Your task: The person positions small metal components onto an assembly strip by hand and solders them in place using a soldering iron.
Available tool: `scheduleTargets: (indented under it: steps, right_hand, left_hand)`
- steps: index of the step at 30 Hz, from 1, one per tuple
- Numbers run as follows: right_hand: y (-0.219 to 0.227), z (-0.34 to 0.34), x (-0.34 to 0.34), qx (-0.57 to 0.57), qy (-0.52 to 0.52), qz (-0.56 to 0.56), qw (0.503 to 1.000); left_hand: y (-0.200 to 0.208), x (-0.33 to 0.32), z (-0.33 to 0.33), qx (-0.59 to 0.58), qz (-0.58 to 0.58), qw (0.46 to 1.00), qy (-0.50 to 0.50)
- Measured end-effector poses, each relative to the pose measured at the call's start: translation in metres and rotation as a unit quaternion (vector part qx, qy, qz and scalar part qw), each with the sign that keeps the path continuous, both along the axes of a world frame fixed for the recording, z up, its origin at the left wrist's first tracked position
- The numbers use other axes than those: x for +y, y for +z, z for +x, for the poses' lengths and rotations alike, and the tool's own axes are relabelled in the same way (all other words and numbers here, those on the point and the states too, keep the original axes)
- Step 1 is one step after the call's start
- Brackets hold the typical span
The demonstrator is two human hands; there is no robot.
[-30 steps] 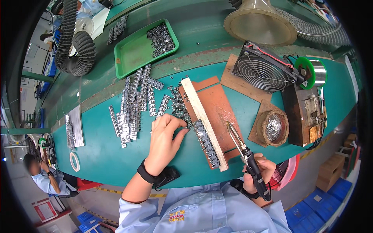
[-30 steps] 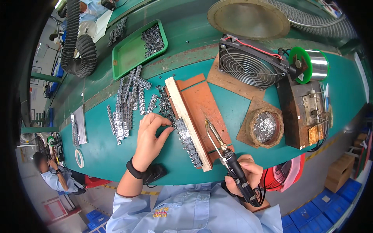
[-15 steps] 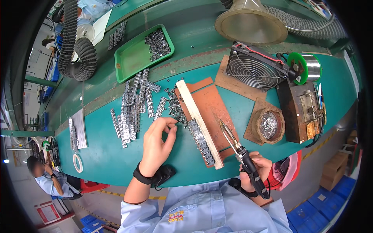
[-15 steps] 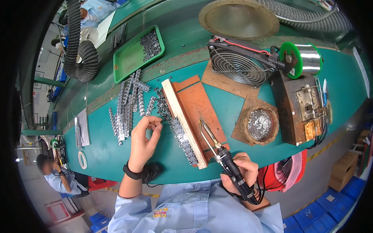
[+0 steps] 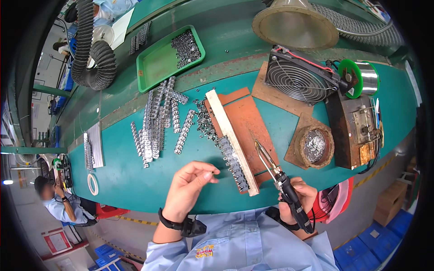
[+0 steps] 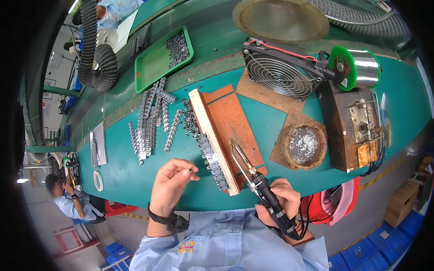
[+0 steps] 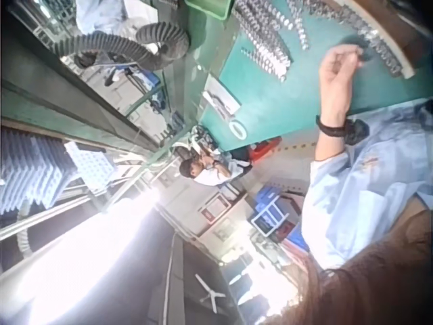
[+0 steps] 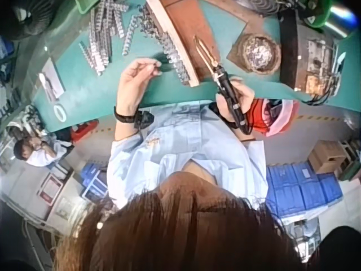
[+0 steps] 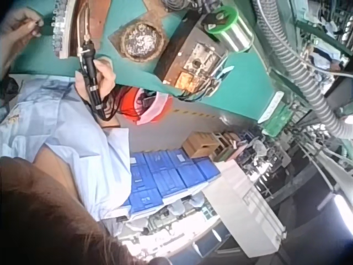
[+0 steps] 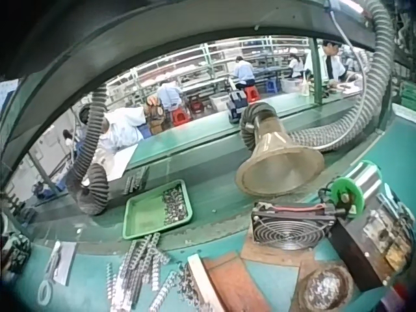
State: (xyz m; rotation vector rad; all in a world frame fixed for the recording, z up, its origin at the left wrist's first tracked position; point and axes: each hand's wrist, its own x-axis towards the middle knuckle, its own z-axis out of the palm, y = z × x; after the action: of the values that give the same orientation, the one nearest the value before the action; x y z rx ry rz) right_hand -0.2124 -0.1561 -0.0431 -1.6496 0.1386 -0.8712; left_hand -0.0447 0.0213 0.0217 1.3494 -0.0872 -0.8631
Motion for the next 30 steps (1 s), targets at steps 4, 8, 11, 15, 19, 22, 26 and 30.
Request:
scheduleTargets:
  steps: [4, 8, 11, 15, 19, 22, 26, 30]
  right_hand:
    - [0.002, 0.002, 0.002, 0.000, -0.003, 0.006, 1.000]
    - [-0.001, 0.002, 0.003, 0.001, -0.006, 0.004, 1.000]
    - [-0.001, 0.001, 0.004, 0.006, -0.012, 0.008, 1.000]
    - [-0.001, 0.001, 0.006, 0.014, -0.024, 0.019, 0.999]
    - [0.000, 0.002, 0.005, 0.012, -0.029, 0.011, 0.999]
    - [0.000, 0.003, 0.005, 0.011, -0.031, 0.006, 0.999]
    - [0.006, 0.004, 0.006, 0.023, -0.033, 0.039, 0.998]
    - [0.006, 0.000, 0.005, 0.022, -0.034, 0.045, 0.998]
  left_hand:
    - [-0.005, -0.006, -0.016, 0.062, -0.032, 0.997, 0.028]
    - [-0.016, -0.008, -0.016, 0.102, -0.054, 0.993, 0.013]
    - [-0.019, -0.010, -0.015, 0.115, -0.066, 0.991, -0.005]
    - [-0.022, -0.012, -0.014, 0.111, -0.071, 0.991, -0.016]
    - [-0.022, -0.014, -0.013, 0.104, -0.078, 0.991, -0.008]
    - [-0.022, -0.015, -0.012, 0.098, -0.078, 0.992, -0.005]
    - [-0.020, -0.016, -0.012, 0.101, -0.077, 0.992, -0.010]
    - [-0.017, -0.019, -0.012, 0.091, -0.052, 0.994, -0.001]
